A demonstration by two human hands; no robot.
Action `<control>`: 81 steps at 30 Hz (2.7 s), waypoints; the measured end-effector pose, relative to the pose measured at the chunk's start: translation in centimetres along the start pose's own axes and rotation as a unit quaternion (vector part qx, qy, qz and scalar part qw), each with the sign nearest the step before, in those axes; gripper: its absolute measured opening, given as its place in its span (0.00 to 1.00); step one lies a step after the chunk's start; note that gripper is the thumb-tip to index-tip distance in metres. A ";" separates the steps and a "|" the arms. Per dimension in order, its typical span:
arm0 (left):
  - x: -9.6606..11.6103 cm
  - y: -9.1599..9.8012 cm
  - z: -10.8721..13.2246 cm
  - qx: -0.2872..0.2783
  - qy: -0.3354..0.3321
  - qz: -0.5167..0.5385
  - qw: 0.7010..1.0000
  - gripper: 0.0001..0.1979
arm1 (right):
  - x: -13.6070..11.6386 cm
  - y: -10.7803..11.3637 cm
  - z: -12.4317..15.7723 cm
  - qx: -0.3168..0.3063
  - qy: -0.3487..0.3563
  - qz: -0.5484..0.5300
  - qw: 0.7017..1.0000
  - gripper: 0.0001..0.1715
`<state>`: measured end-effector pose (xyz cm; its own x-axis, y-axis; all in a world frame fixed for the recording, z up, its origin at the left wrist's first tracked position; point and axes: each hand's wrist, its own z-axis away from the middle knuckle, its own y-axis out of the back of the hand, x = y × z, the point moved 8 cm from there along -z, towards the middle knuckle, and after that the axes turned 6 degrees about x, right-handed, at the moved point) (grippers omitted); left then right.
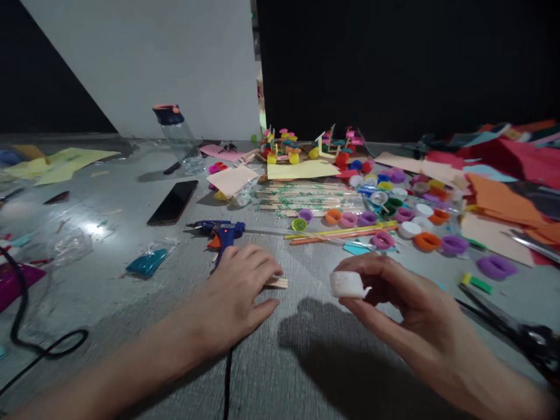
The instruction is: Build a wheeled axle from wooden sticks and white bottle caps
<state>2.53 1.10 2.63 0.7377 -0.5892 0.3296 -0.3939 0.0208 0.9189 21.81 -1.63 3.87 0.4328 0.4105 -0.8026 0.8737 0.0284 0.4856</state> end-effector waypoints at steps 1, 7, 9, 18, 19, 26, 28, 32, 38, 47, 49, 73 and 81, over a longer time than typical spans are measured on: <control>0.0 -0.3 -0.2 -0.006 -0.003 -0.012 1.000 0.10 | 0.2 0.0 0.0 0.000 -0.002 0.000 1.000 0.05; 0.0 -0.7 -0.6 -0.009 -0.014 -0.007 1.000 0.04 | 0.9 -0.5 0.1 -0.007 -0.012 0.010 1.000 0.04; 0.3 -0.5 -0.5 0.000 -0.025 0.009 1.000 0.04 | 1.3 -0.7 0.2 -0.006 -0.020 0.019 1.000 0.04; -1.3 0.4 0.9 0.090 0.073 0.105 0.988 0.01 | 2.0 -2.1 0.2 -0.034 -0.020 0.065 0.997 0.05; -1.9 0.4 1.1 0.090 0.115 0.137 0.980 0.03 | 1.9 -2.2 0.1 -0.039 -0.018 0.066 0.997 0.04; -3.1 -1.8 2.4 -0.010 0.357 0.307 0.882 0.12 | -0.3 -3.0 0.2 -0.096 0.056 0.088 0.990 0.06; -2.6 -2.2 2.2 -0.046 0.364 0.313 0.876 0.11 | -0.6 -3.2 0.3 -0.108 0.083 0.088 0.987 0.09; -1.9 -2.0 1.6 -0.049 0.331 0.288 0.897 0.08 | -0.3 -3.4 0.5 -0.114 0.108 0.098 0.983 0.12; -1.8 -1.7 1.0 0.001 0.239 0.238 0.942 0.02 | 0.2 -3.8 0.6 -0.108 0.123 0.113 0.980 0.11; 0.3 -1.0 0.7 0.075 0.018 0.103 0.992 0.03 | 1.1 -4.2 0.5 -0.113 0.057 0.107 0.986 0.08; 0.9 -1.0 0.9 0.070 -0.017 0.067 0.995 0.04 | 1.2 -4.2 0.6 -0.112 0.050 0.108 0.987 0.08; 1.3 -0.9 1.0 0.051 -0.051 0.021 0.997 0.09 | 1.7 -3.7 0.4 -0.067 0.012 0.092 0.993 0.14; 1.6 -0.7 0.9 0.062 -0.038 0.024 0.997 0.11 | 1.1 -3.5 0.4 -0.061 0.020 0.090 0.994 0.12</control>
<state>3.47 -0.57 2.31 0.6743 -0.6494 0.3517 -0.4964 -0.0459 0.8669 19.34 -1.64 1.20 0.5675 0.4550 -0.6862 0.7489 0.0610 0.6598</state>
